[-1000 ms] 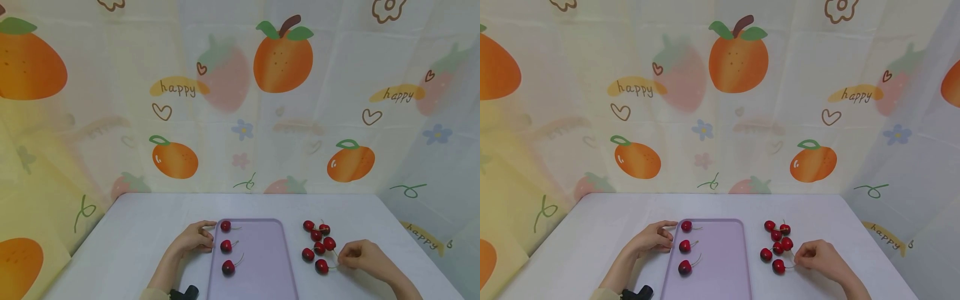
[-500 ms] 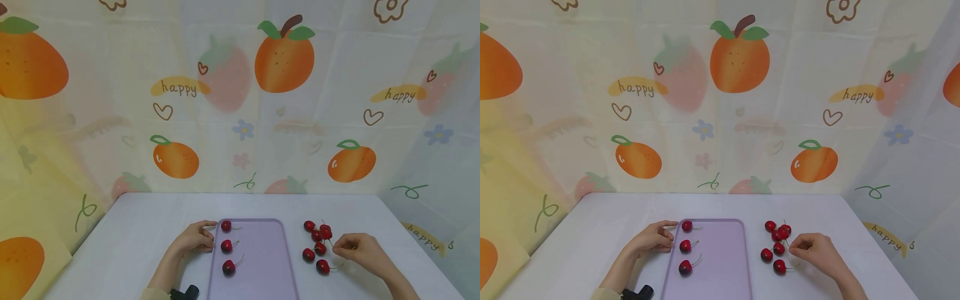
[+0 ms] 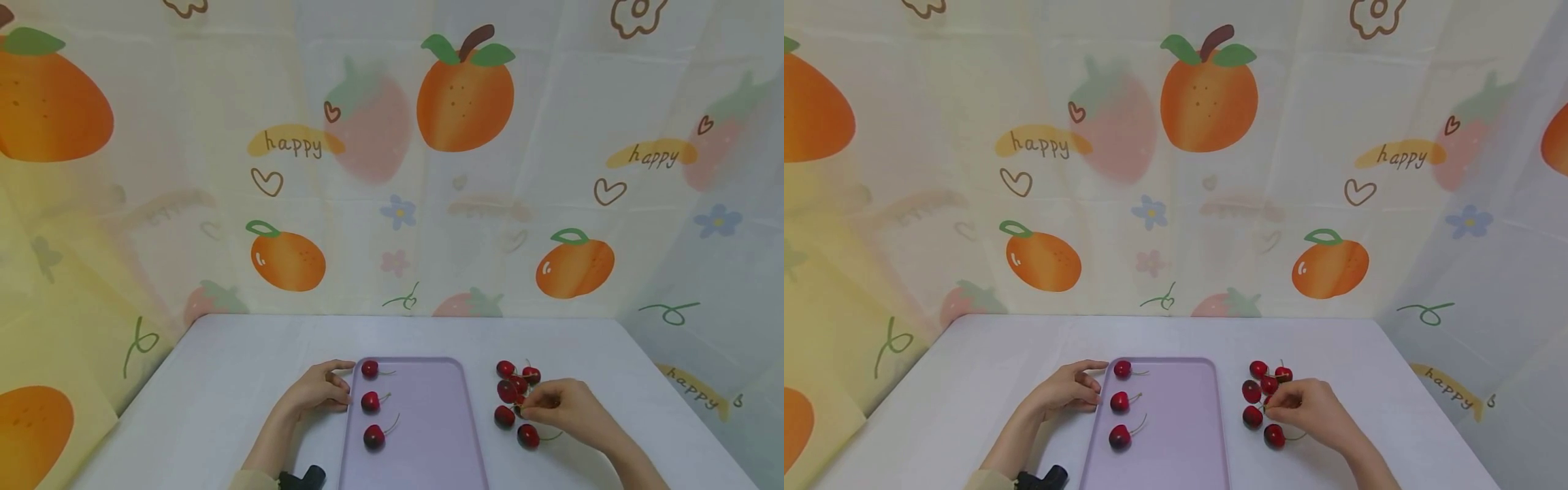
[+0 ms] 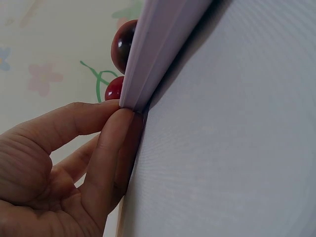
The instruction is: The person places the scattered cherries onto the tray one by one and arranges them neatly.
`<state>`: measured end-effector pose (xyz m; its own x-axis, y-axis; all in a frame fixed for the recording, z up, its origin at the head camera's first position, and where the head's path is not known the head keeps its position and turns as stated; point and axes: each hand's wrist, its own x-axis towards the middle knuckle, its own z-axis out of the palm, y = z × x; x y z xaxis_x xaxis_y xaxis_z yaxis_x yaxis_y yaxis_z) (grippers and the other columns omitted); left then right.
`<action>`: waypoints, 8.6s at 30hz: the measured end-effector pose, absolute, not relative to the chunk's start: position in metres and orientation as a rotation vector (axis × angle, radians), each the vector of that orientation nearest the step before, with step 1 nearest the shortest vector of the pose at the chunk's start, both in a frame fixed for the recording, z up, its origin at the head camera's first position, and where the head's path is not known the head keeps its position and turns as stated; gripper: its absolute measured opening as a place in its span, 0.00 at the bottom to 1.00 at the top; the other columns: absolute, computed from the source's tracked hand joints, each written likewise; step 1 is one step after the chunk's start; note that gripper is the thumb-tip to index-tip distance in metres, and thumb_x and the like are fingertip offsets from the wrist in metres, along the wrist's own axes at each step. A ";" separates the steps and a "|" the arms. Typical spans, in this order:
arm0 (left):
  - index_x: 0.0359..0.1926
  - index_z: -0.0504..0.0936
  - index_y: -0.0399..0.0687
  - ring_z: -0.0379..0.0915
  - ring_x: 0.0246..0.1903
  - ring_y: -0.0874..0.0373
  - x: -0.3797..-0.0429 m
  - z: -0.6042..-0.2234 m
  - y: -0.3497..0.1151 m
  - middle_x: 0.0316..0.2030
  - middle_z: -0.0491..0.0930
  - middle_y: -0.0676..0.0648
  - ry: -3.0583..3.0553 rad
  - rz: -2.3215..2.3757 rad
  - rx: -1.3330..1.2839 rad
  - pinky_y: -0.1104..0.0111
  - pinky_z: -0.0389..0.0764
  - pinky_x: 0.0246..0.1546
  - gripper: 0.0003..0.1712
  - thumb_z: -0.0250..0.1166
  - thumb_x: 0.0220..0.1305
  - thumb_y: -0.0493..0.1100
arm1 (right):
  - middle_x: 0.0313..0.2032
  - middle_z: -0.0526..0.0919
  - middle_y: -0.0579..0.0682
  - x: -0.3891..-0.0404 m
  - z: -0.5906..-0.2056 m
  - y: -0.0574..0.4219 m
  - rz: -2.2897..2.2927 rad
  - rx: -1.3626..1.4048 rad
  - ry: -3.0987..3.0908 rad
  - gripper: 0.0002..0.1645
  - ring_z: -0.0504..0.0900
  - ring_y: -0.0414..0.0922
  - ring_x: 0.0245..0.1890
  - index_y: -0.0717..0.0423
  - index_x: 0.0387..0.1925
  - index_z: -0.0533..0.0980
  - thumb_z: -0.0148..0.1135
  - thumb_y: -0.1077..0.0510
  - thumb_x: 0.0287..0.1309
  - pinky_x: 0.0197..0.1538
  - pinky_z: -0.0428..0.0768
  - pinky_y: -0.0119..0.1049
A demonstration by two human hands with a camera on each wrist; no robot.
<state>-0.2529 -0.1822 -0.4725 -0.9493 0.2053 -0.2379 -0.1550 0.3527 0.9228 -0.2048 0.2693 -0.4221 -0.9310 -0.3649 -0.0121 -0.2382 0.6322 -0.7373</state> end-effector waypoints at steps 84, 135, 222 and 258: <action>0.68 0.68 0.36 0.77 0.26 0.59 -0.252 -0.472 -0.181 0.31 0.77 0.46 2.300 1.646 0.062 0.66 0.88 0.32 0.43 0.72 0.49 0.30 | 0.19 0.84 0.45 -0.192 -0.448 0.106 -1.232 -1.026 2.467 0.04 0.72 0.22 0.21 0.53 0.22 0.86 0.71 0.65 0.44 0.26 0.77 0.20; 0.68 0.67 0.34 0.78 0.27 0.59 -0.250 -0.473 -0.187 0.31 0.77 0.46 2.281 1.658 0.046 0.66 0.89 0.33 0.43 0.71 0.49 0.30 | 0.25 0.88 0.48 -0.203 -0.464 0.107 -1.353 -0.769 2.339 0.05 0.77 0.29 0.21 0.51 0.29 0.87 0.71 0.54 0.52 0.24 0.77 0.23; 0.68 0.67 0.34 0.77 0.26 0.59 -0.252 -0.470 -0.182 0.30 0.76 0.47 2.266 1.661 0.049 0.66 0.89 0.32 0.42 0.71 0.49 0.29 | 0.43 0.89 0.54 -0.230 -0.464 0.346 -1.343 -0.399 2.153 0.18 0.85 0.40 0.39 0.70 0.48 0.80 0.61 0.60 0.62 0.45 0.85 0.27; 0.67 0.70 0.36 0.77 0.26 0.58 -0.252 -0.469 -0.179 0.30 0.76 0.45 2.303 1.644 -0.011 0.66 0.89 0.32 0.42 0.73 0.48 0.30 | 0.32 0.88 0.42 -0.228 -0.466 0.339 -1.363 -0.398 2.200 0.16 0.80 0.36 0.30 0.76 0.42 0.79 0.62 0.63 0.61 0.38 0.84 0.27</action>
